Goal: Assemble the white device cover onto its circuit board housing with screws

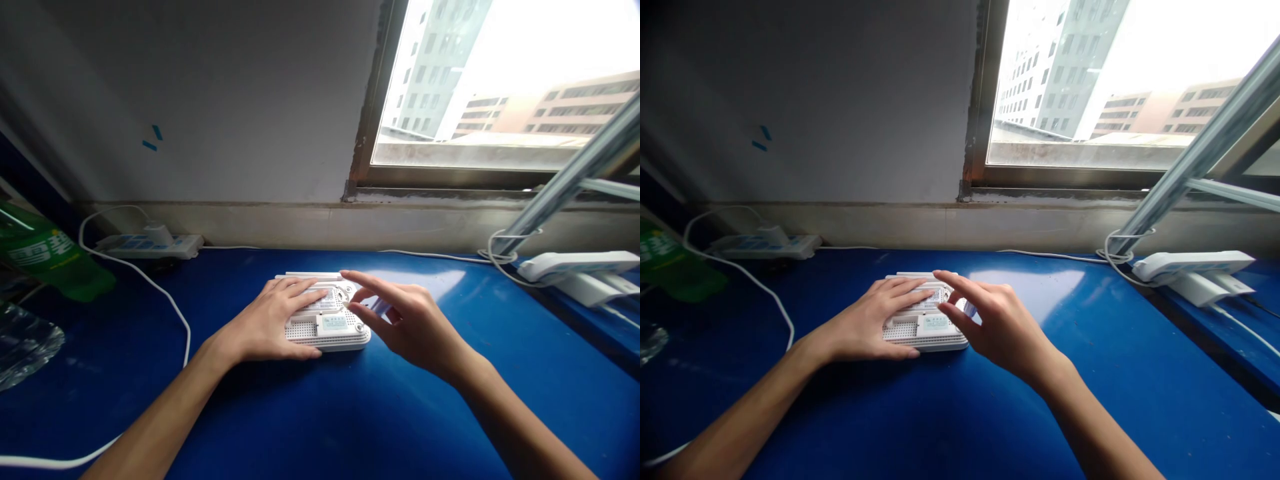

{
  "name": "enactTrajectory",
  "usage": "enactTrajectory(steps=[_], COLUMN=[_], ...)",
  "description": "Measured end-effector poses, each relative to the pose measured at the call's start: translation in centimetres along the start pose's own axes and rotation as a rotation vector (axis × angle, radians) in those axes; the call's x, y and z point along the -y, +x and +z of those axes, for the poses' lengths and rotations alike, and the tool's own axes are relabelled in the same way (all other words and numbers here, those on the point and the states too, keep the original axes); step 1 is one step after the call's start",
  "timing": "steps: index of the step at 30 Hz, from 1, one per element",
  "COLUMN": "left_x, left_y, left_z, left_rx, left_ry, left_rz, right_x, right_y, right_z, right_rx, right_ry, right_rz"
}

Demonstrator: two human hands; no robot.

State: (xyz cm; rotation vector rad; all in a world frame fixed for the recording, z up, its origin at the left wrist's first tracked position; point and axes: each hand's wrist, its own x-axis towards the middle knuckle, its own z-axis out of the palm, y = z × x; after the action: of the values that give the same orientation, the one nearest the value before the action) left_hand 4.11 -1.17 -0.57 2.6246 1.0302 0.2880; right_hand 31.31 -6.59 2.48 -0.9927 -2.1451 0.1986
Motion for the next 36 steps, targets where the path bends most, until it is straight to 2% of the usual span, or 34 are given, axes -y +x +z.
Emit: enactTrajectory(steps=[4, 11, 17, 23, 29, 36], left_x=[0.09, -0.05, -0.09, -0.28, -0.09, -0.36], left_y=[0.08, 0.12, -0.03, 0.14, 0.07, 0.07], left_z=[0.08, 0.09, -0.01, -0.17, -0.04, -0.23], left_rx=[-0.002, 0.001, 0.000, 0.008, -0.008, -0.001], left_ry=[0.013, 0.012, 0.001, 0.007, -0.005, -0.013], left_rz=[0.000, 0.001, -0.008, -0.007, 0.005, -0.010], right_x=[-0.28, 0.20, -0.29, 0.28, -0.07, 0.21], right_y=[0.04, -0.01, 0.06, -0.11, 0.00, -0.11], right_z=[0.25, -0.41, 0.18, -0.04, 0.52, 0.16], right_rx=[-0.031, 0.033, -0.053, 0.033, -0.034, 0.039], right_ry=[-0.026, 0.040, -0.044, 0.042, -0.055, 0.030], right_rz=[-0.018, -0.003, -0.042, -0.033, -0.013, 0.010])
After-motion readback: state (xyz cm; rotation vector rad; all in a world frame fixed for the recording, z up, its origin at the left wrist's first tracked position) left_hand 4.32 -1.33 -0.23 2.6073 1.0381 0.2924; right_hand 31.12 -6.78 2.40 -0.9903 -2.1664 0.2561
